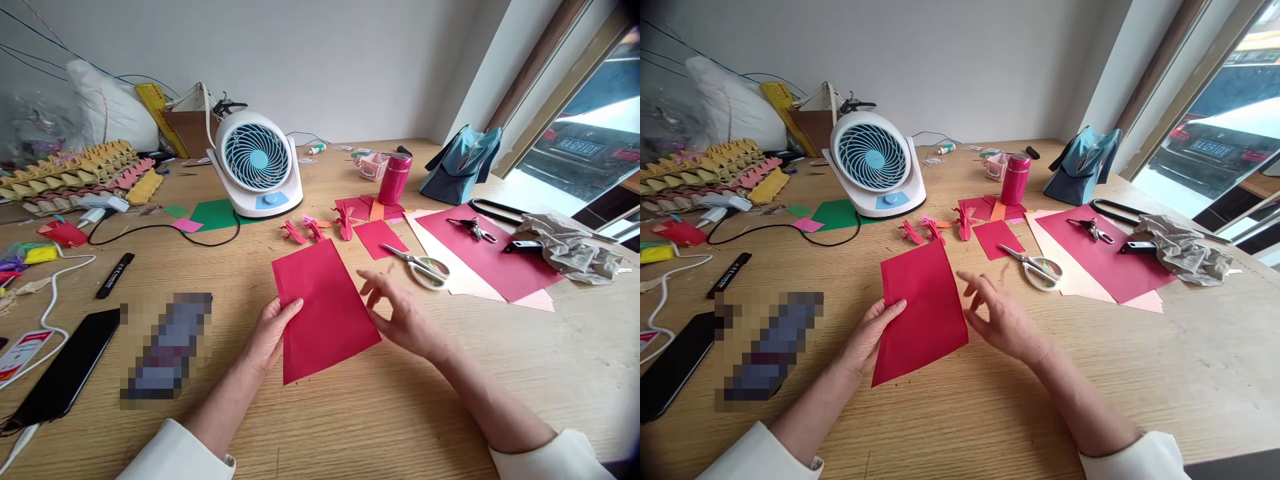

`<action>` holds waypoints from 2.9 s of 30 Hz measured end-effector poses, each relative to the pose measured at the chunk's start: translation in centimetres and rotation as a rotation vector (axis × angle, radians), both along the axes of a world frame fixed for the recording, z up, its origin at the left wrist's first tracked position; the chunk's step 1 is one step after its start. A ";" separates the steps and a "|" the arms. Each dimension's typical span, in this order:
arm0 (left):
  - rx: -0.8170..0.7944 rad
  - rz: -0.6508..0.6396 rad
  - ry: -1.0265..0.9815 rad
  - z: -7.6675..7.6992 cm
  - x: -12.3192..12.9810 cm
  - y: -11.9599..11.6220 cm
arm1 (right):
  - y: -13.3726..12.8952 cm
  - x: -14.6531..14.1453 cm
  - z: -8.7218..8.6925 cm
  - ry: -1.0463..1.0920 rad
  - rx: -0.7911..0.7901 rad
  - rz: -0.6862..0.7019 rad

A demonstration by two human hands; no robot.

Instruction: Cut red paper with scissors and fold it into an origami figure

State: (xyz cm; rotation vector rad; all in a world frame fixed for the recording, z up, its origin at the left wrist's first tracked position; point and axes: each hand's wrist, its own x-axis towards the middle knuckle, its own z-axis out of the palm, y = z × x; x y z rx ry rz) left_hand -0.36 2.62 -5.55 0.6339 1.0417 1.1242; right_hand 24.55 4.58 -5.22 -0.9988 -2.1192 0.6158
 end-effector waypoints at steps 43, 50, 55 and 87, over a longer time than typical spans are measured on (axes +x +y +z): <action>0.549 0.127 0.653 -0.3 -1.3 -0.5 | -0.3 -3.0 -1.7 0.504 -0.664 -0.044; 0.520 0.123 0.744 -0.1 -0.5 -0.7 | -0.4 -3.3 -1.7 0.486 -0.644 -0.045; 0.532 0.129 0.755 -0.5 -0.4 -0.6 | -0.5 -3.2 -1.8 0.590 -0.686 -0.035; 0.417 0.039 0.533 -0.9 0.3 -0.6 | -0.6 -3.3 -1.9 0.880 -0.768 -0.084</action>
